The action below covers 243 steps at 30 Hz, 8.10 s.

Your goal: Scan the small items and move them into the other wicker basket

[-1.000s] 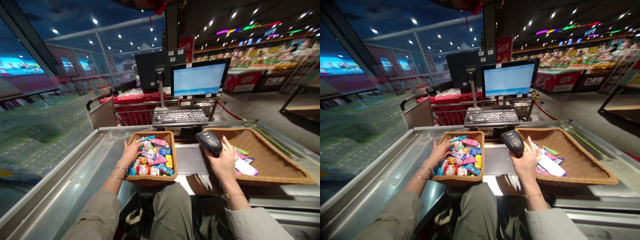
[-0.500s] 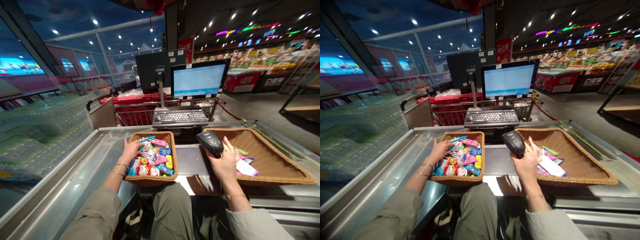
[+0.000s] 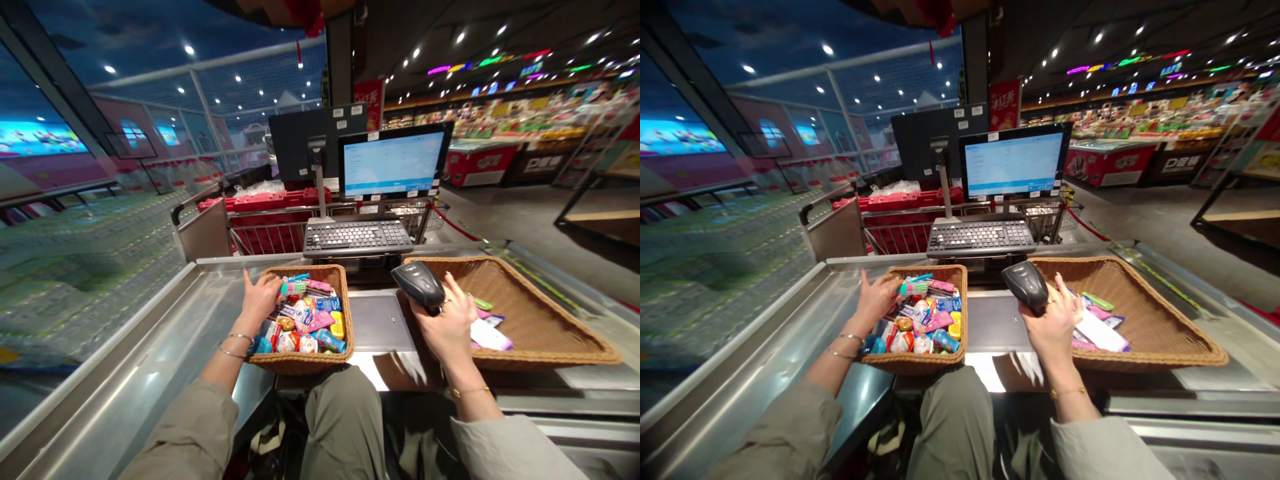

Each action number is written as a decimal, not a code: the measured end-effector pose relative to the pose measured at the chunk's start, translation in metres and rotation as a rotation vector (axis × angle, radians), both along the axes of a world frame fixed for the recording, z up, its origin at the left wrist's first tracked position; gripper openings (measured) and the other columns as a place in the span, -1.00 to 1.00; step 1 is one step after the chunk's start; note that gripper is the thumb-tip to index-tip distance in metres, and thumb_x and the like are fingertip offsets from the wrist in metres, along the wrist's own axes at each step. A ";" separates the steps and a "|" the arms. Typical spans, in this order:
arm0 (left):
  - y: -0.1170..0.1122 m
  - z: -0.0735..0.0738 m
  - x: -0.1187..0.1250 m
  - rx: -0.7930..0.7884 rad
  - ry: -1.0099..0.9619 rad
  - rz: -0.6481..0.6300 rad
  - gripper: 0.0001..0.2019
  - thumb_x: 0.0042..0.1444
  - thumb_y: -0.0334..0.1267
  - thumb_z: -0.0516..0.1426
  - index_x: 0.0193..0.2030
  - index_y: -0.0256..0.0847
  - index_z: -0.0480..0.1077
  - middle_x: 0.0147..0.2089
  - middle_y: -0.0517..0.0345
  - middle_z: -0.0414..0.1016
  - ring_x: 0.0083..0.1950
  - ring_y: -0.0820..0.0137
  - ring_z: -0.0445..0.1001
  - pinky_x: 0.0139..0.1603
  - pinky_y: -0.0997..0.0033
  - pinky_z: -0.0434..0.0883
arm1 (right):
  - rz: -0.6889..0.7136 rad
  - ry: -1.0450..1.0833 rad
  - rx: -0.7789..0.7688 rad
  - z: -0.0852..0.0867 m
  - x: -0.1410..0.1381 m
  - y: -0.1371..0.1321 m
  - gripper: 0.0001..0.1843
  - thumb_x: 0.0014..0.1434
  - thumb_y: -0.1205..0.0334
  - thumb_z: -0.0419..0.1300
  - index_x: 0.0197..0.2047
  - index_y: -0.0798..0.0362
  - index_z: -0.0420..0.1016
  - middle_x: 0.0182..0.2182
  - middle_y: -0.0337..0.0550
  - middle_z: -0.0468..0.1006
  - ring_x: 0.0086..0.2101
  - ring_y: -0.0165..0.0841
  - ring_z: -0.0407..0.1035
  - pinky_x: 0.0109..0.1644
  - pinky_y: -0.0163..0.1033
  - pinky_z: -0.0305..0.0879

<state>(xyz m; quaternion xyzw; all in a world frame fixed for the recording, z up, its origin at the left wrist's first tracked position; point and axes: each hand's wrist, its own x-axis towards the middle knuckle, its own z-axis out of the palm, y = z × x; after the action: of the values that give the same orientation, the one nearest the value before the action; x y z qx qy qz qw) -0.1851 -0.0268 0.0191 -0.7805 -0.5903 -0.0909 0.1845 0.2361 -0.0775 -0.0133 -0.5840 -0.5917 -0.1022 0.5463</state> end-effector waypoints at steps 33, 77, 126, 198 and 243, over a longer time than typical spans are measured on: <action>-0.017 0.017 0.127 0.198 -0.213 -0.127 -0.67 0.31 -0.08 0.19 0.17 -0.01 0.52 0.49 0.00 0.22 0.59 -0.20 -0.07 0.33 -0.73 -0.56 | 0.056 -0.289 -0.029 0.013 -0.016 -0.020 -0.85 0.13 0.16 0.25 -0.23 -0.01 0.58 0.29 -0.02 0.46 0.46 0.13 -0.08 0.40 0.52 -0.26; -0.009 0.001 0.156 0.223 -0.282 -0.130 -0.62 0.34 -0.02 0.16 0.22 -0.02 0.48 0.50 -0.01 0.21 0.60 -0.13 -0.10 0.37 -0.63 -0.60 | 0.147 -0.349 -0.039 0.011 -0.018 -0.025 -0.88 0.10 0.27 0.28 -0.24 0.01 0.52 0.24 -0.04 0.52 0.46 0.12 -0.06 0.41 0.49 -0.27; -0.002 0.006 0.205 0.327 -0.278 -0.243 -0.68 0.30 -0.20 0.21 0.17 -0.04 0.51 0.46 -0.04 0.27 0.58 -0.12 -0.01 0.36 -0.70 -0.47 | 0.021 -0.276 0.024 0.011 0.017 -0.034 -0.67 0.13 0.23 0.24 -0.01 0.01 0.55 0.18 -0.01 0.57 0.43 0.08 0.05 0.43 0.37 -0.22; -0.026 -0.020 0.174 0.103 -0.163 -0.168 -0.37 0.30 0.05 0.18 0.45 -0.03 0.25 0.58 -0.12 0.00 0.61 -0.13 -0.14 0.43 -0.63 -0.29 | -0.138 -0.059 -0.001 -0.001 0.022 -0.023 -0.49 0.22 -0.05 0.24 0.15 0.03 0.49 0.06 0.14 0.60 0.34 0.13 0.19 0.39 0.47 -0.16; -0.013 -0.003 0.068 -0.460 0.260 -0.282 -0.72 0.09 -0.41 0.23 -0.10 -0.02 0.62 0.34 0.16 0.49 0.56 -0.08 0.06 0.39 -0.60 -0.62 | -0.075 -0.077 -0.038 0.000 -0.001 -0.016 -0.56 0.22 -0.03 0.20 0.06 0.05 0.52 0.07 0.13 0.60 0.35 0.09 0.17 0.40 0.41 -0.19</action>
<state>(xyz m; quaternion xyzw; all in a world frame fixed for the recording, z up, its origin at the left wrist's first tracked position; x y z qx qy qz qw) -0.1176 -0.0402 0.0162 -0.8812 -0.4526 0.1213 0.0623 0.2349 -0.0937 -0.0133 -0.6118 -0.5917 -0.1338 0.5076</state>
